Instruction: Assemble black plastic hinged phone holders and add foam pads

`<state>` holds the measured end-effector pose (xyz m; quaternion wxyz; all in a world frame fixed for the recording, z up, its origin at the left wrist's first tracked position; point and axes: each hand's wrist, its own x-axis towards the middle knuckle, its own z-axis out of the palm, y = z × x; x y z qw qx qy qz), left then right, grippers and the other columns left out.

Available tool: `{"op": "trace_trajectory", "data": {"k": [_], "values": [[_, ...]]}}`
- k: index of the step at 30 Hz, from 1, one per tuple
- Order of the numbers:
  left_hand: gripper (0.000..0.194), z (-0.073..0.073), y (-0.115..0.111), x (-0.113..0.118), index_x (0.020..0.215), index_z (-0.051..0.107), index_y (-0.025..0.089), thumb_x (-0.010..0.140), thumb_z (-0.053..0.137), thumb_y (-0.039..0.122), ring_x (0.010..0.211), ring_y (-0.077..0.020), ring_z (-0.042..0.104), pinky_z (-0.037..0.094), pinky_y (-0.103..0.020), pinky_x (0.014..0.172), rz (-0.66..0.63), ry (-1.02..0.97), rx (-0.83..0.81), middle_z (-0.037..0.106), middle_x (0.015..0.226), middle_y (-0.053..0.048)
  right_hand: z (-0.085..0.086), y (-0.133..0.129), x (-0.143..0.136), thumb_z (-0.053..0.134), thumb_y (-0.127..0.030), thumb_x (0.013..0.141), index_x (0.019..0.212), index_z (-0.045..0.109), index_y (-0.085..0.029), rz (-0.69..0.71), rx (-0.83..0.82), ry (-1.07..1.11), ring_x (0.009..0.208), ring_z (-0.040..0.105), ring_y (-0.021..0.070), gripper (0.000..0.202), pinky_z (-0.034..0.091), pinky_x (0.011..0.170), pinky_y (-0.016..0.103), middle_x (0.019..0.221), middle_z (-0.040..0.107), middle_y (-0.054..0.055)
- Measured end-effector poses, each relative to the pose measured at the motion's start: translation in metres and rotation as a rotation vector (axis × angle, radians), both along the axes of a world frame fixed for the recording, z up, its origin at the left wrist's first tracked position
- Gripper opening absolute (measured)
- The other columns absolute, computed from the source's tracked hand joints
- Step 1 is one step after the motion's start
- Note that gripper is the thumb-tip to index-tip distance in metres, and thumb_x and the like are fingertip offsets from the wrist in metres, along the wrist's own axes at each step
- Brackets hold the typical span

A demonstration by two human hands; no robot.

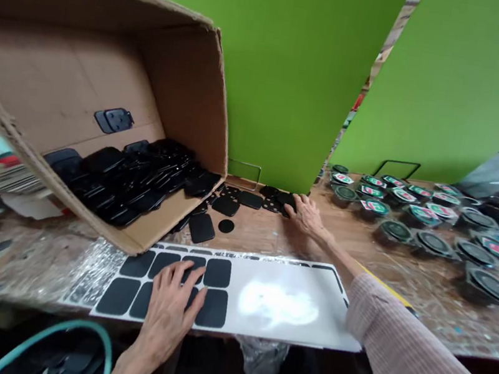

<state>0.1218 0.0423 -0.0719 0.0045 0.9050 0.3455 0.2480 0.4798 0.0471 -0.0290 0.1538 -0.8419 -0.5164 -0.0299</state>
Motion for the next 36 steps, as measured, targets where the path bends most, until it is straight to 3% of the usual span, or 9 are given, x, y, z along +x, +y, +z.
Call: {"op": "trace_trajectory", "data": {"k": [3,9,12,16,19,23,26,32,36], "values": [[0.027,-0.002,0.002,0.001,0.115,0.062,0.022,0.093,0.047,0.026,0.105,-0.0278,0.054,0.048,-0.046,0.087,0.001,-0.002,0.045,0.06,0.112,-0.01,-0.006,0.011,0.01,0.054,-0.036,0.095,0.128,0.053,-0.017,0.012,-0.058,-0.023,0.112,0.056,0.0254,0.038,0.047,0.093,0.048,0.127,0.055,0.011],[0.028,-0.011,0.007,-0.002,0.117,0.06,0.024,0.091,0.05,0.027,0.102,-0.0286,0.055,0.048,-0.046,0.082,-0.01,-0.007,0.126,0.06,0.112,-0.01,-0.014,-0.009,-0.017,0.044,-0.041,0.098,0.129,0.053,-0.02,0.209,-0.078,-0.101,0.115,0.052,0.0273,0.038,0.041,0.097,0.046,0.129,0.055,0.012],[0.028,-0.011,0.008,0.001,0.116,0.06,0.023,0.091,0.05,0.026,0.102,-0.0291,0.054,0.048,-0.047,0.084,-0.012,0.004,0.137,0.06,0.112,-0.011,-0.012,-0.012,-0.01,0.038,-0.035,0.099,0.126,0.055,-0.018,0.219,-0.055,-0.104,0.117,0.049,0.0289,0.036,0.041,0.095,0.045,0.128,0.055,0.016],[0.027,-0.004,0.001,0.006,0.116,0.061,0.02,0.092,0.049,0.025,0.104,-0.029,0.053,0.047,-0.047,0.086,-0.005,0.024,0.076,0.059,0.112,-0.012,-0.009,-0.016,-0.009,0.046,-0.029,0.094,0.115,0.06,-0.013,0.253,-0.065,-0.053,0.11,0.052,0.033,0.03,0.042,0.091,0.049,0.12,0.058,0.02],[0.03,0.004,-0.003,0.006,0.119,0.059,0.017,0.092,0.049,0.025,0.107,-0.0289,0.051,0.047,-0.048,0.09,-0.014,0.015,-0.017,0.057,0.115,-0.013,-0.006,-0.03,-0.038,0.041,-0.024,0.095,0.113,0.06,-0.011,0.352,-0.031,-0.001,0.11,0.051,0.0335,0.029,0.04,0.092,0.05,0.12,0.055,0.022],[0.03,0.012,0.0,0.001,0.121,0.057,0.017,0.093,0.05,0.027,0.109,-0.0252,0.051,0.047,-0.043,0.094,-0.051,-0.035,-0.182,0.056,0.117,-0.011,-0.004,-0.043,-0.097,0.042,-0.026,0.097,0.108,0.062,-0.02,0.695,-0.031,0.166,0.089,0.059,0.0186,0.023,0.049,0.08,0.031,0.105,0.06,0.009],[0.027,0.013,0.003,-0.003,0.118,0.058,0.018,0.093,0.048,0.025,0.11,-0.0254,0.049,0.046,-0.044,0.096,-0.001,-0.049,-0.189,0.056,0.117,-0.01,-0.012,-0.038,-0.134,0.045,-0.024,0.096,0.112,0.061,-0.017,0.861,-0.001,0.237,0.091,0.058,0.0182,0.024,0.05,0.079,0.03,0.106,0.058,0.01],[0.028,0.007,0.004,-0.003,0.118,0.058,0.017,0.092,0.047,0.021,0.109,-0.0269,0.047,0.046,-0.047,0.096,0.021,-0.01,-0.134,0.057,0.119,-0.011,-0.032,-0.023,-0.158,0.045,-0.015,0.092,0.112,0.061,-0.018,0.828,-0.023,0.145,0.107,0.051,0.0256,0.027,0.041,0.096,0.046,0.113,0.058,0.013],[0.028,0.005,0.005,-0.001,0.116,0.06,0.017,0.092,0.049,0.021,0.109,-0.0277,0.048,0.046,-0.047,0.096,0.039,-0.015,-0.106,0.058,0.116,-0.011,-0.025,-0.016,-0.159,0.047,-0.009,0.085,0.107,0.059,-0.017,0.84,-0.058,0.125,0.106,0.052,0.0245,0.027,0.038,0.097,0.045,0.114,0.06,0.011]]}}
